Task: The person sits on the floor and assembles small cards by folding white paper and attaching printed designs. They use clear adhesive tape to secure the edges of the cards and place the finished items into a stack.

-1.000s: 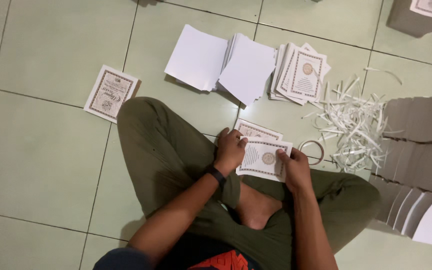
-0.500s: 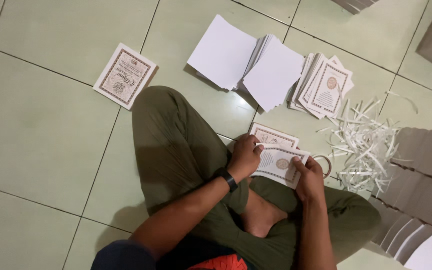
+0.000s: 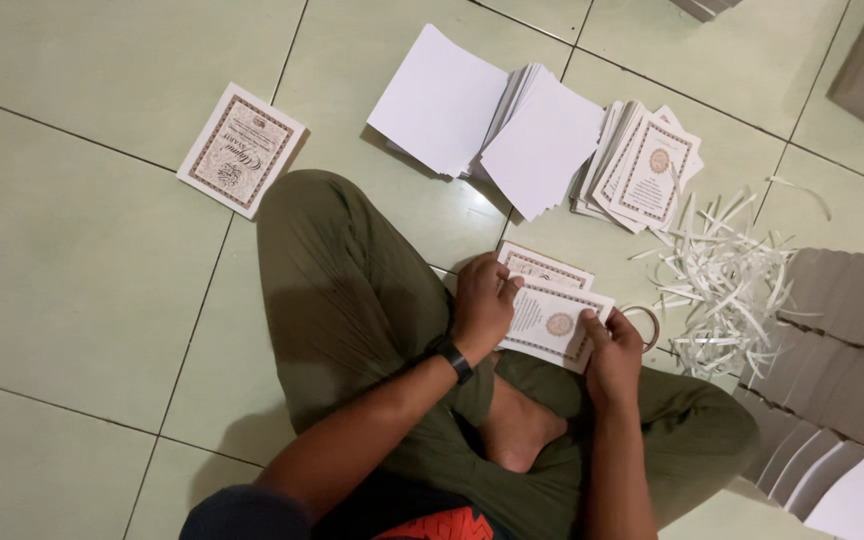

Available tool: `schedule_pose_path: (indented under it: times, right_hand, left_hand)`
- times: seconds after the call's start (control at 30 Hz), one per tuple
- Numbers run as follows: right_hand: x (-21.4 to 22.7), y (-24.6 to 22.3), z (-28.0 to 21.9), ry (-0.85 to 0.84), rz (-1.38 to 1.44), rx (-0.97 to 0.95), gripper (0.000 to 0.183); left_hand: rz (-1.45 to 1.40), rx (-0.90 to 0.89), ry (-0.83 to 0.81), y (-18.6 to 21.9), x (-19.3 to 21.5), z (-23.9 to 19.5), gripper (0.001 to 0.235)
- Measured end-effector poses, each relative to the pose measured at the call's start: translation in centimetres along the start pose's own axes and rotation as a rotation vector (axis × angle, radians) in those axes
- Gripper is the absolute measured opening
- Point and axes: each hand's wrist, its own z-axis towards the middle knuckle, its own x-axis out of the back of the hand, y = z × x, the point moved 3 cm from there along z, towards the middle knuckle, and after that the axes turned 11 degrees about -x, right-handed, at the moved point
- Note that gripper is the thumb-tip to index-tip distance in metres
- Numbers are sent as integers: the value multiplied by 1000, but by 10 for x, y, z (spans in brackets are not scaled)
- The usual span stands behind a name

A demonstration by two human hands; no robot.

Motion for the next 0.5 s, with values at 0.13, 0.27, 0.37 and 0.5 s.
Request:
schedule_pose_path:
  times: [0.13,0.27,0.37,0.5]
  right_hand:
    - [0,3,-1,110,-127,130,15]
    - [10,16,23,110,30,114,15]
    - [22,26,42,168,205,120,13]
    - [40,9,43,291,396,151,11]
  left_hand:
    - [-122,223,22,-25,-13,-3,20]
    - [-240,348,1,-52,-26,-7,28]
    - [-296,359,71,-77,-39,-4,27]
    - [-493,311,197,-70,-33,9,21]
